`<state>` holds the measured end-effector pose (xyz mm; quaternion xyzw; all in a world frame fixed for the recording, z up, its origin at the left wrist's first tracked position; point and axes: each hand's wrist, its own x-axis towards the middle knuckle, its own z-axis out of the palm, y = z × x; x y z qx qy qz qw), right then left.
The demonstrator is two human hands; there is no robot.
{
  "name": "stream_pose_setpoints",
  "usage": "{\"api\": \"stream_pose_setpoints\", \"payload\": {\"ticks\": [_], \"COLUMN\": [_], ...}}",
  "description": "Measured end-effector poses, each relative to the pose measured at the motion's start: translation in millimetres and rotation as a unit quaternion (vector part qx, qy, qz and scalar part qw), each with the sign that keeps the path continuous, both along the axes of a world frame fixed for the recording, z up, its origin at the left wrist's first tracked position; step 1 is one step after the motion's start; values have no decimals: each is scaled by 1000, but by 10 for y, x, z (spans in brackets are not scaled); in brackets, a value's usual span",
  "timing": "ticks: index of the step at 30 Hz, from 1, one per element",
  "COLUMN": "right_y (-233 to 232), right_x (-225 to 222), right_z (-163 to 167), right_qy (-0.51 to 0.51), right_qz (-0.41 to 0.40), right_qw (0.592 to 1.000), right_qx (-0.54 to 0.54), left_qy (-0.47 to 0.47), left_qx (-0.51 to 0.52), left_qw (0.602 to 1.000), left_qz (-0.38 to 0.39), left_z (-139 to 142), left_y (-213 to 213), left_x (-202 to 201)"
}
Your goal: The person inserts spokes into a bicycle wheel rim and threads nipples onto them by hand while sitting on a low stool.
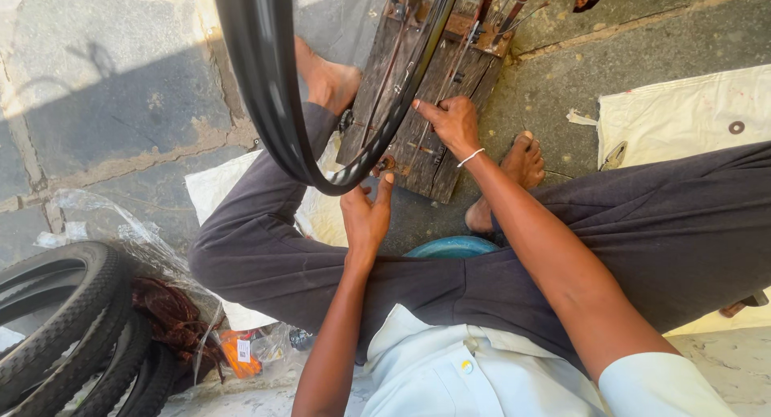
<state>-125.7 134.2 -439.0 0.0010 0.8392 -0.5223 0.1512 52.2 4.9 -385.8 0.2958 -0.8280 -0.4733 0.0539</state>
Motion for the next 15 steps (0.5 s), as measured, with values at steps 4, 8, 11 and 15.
{"api": "stream_pose_setpoints", "payload": {"ticks": [4, 8, 11, 15], "right_y": [-1, 23, 33, 34], "right_x": [-9, -12, -16, -31], "right_z": [-98, -214, -294, -332], "right_qy": [-12, -7, -11, -8], "right_qz": [-1, 0, 3, 3], "right_qw": [1000, 1000, 1000, 1000], "right_qx": [13, 2, 15, 16], "left_qy": [151, 176, 177, 192], "left_qx": [-6, -46, -14, -31], "left_qw": [988, 983, 984, 981], "left_qz": [-22, -36, -14, -18], "left_z": [66, 145, 193, 227], "left_y": [-70, -87, -55, -20], "left_x": [-3, -28, -48, -68]}}
